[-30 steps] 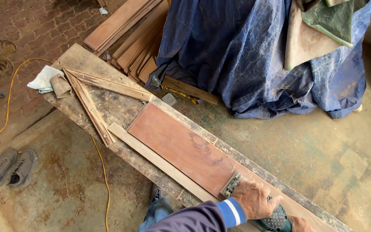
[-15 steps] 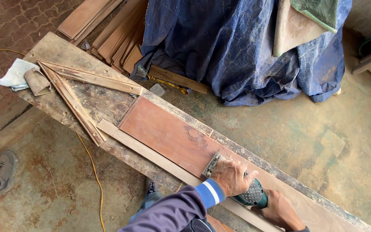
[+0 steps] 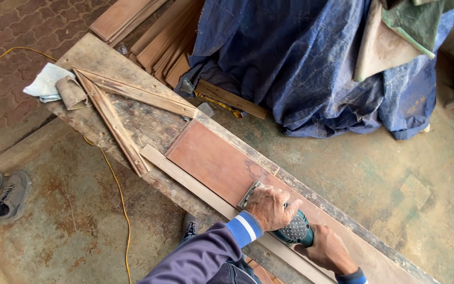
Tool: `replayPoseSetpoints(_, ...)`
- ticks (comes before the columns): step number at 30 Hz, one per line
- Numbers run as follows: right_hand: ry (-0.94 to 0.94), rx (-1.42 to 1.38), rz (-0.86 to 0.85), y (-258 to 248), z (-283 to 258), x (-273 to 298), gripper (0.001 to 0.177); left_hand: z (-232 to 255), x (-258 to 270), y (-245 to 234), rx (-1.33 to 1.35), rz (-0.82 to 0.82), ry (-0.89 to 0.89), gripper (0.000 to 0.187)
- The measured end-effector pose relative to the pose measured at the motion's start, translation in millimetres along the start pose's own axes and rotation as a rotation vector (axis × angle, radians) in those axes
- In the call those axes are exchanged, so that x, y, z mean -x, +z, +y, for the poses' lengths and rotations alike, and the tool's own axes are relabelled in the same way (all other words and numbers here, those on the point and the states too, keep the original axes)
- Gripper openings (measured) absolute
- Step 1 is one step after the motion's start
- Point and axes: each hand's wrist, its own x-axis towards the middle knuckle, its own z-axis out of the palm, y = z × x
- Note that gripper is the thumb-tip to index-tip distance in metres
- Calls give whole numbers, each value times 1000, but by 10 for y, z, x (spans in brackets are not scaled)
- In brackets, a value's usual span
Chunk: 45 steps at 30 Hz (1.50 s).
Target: Sanding and wiping down a wooden board in a workshop.
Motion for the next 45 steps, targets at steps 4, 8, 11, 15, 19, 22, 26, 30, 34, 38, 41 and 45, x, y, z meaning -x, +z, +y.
replayPoseSetpoints(4,-9,34,2,44,-243,-110,39,-149,7,-233,-3,24,-19,45)
replayPoseSetpoints(8,1,45,1,48,-533,-189,40,-308,4,-434,-25,50,-19,45)
replayPoseSetpoints(11,-38,35,-6,81,-699,-285,39,-430,-13,-614,-48,58,-26,45)
replayPoseSetpoints(15,-34,-13,-22,96,-1044,-343,43,-603,-49,-861,-87,19,-51,47)
replayPoseSetpoints(19,-67,30,2,161,-1303,-431,47,-801,-54,-1053,-67,-13,-65,46)
replayPoseSetpoints(22,-75,54,6,205,-1530,-486,44,-948,-42,-1229,-73,45,-53,45)
replayPoseSetpoints(26,-124,56,49,255,-1846,-539,44,-1127,-26,-1480,-111,56,-78,45)
replayPoseSetpoints(30,-185,58,85,280,-2151,-611,46,-1294,-6,-1717,-122,72,-101,43)
replayPoseSetpoints(34,-171,74,81,341,-2376,-745,47,-1539,-55,-1891,-128,95,-95,43)
replayPoseSetpoints(38,-190,73,77,368,-2616,-879,52,-1761,-159,-2073,-139,33,-157,45)
replayPoseSetpoints(41,-190,93,70,370,-2785,-954,52,-1929,-191,-2188,-162,17,-186,46)
replayPoseSetpoints(45,-166,80,7,531,-2780,-1260,53,-2046,-217,-2311,-188,19,-189,45)
